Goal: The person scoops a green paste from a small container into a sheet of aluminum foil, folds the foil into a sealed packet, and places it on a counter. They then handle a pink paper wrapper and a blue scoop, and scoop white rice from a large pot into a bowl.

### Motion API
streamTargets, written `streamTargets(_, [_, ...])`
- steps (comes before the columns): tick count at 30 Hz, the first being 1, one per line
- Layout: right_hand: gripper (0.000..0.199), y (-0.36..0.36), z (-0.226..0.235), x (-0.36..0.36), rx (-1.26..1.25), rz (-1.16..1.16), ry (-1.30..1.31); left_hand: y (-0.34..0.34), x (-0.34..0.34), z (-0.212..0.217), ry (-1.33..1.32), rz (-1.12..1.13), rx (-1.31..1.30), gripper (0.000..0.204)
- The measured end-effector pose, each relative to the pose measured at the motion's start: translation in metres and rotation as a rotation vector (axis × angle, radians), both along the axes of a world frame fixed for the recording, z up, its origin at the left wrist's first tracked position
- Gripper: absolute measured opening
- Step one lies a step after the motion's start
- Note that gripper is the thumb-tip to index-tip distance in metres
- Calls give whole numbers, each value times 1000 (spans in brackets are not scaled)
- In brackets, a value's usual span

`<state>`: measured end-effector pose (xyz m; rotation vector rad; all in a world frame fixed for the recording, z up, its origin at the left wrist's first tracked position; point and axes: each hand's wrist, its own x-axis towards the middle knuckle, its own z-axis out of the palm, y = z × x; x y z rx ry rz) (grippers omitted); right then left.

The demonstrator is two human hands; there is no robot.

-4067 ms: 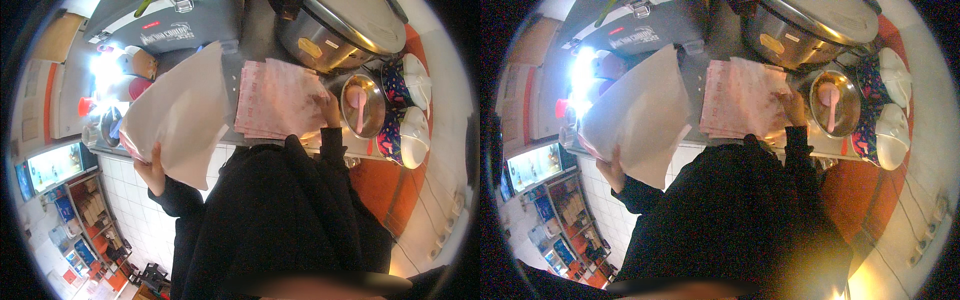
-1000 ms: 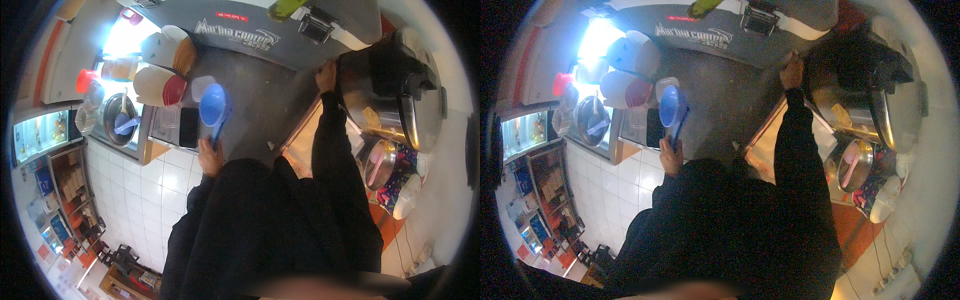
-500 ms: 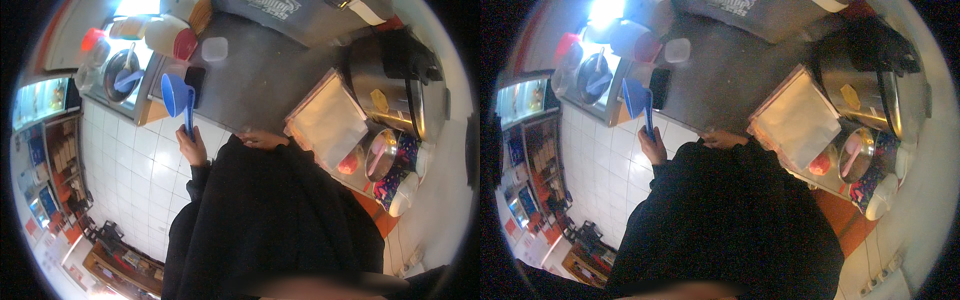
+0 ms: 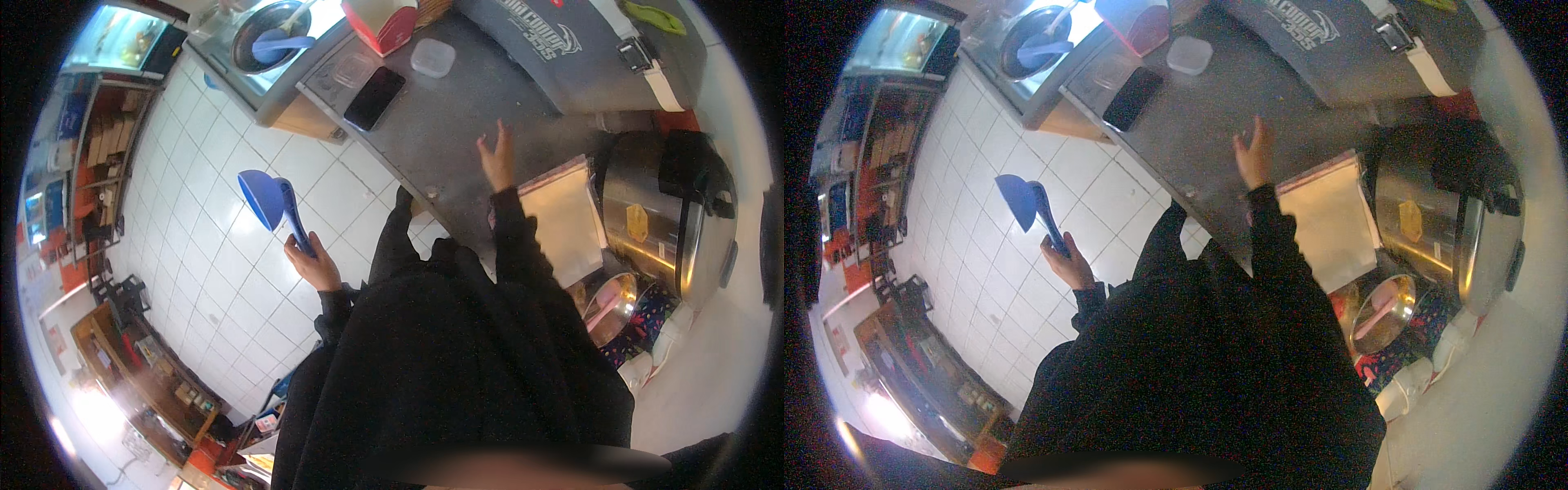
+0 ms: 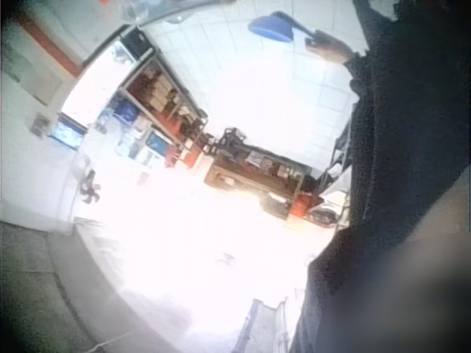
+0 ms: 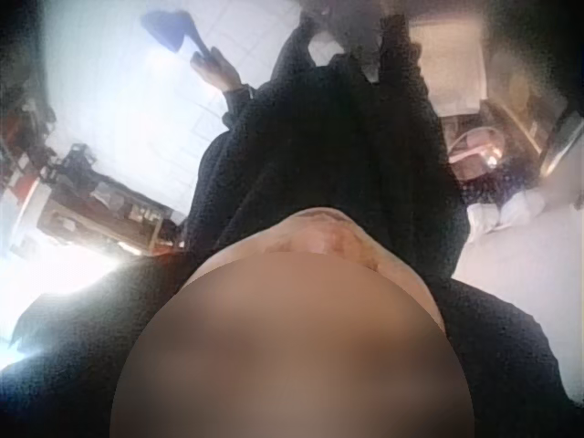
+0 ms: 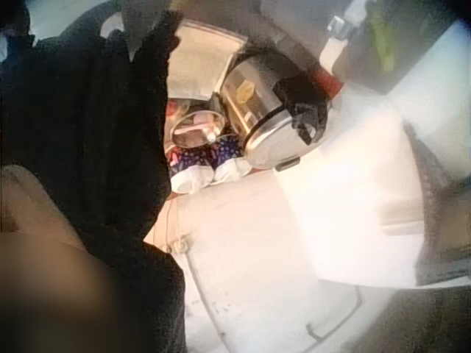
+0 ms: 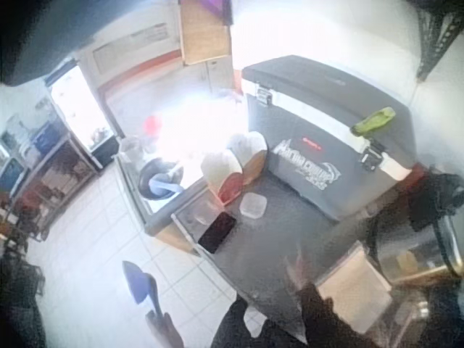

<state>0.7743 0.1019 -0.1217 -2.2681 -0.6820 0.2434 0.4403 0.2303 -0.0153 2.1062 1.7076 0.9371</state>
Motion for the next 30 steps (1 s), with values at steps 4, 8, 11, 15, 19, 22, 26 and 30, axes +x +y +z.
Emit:
streamTargets(4, [44,14,5,-21,-76,164,149,-7,-14,-4,-195,94,-252,27])
streamTargets(8, [35,23,7,-94,313,524,1134,0,-15,-12,-259,66,-211,27])
streamTargets(11, [43,46,6,-92,170,451,760,9,-8,-9,-239,96,-207,26])
streamTargets(15, [83,115,34,-74,54,417,150,27,-6,-13,-197,66,-202,26])
streamTargets(19, [113,168,18,-82,4,201,10,44,-2,-19,-201,64,-198,27])
streamTargets(22, [118,197,22,-96,-98,83,-79,56,-5,-18,-195,104,-236,26])
streamTargets(26, [122,230,34,-104,-245,-116,14,72,-1,-16,-169,115,-206,25])
streamTargets(30, [101,246,34,-104,-221,-174,-123,81,4,-16,-186,130,-258,26])
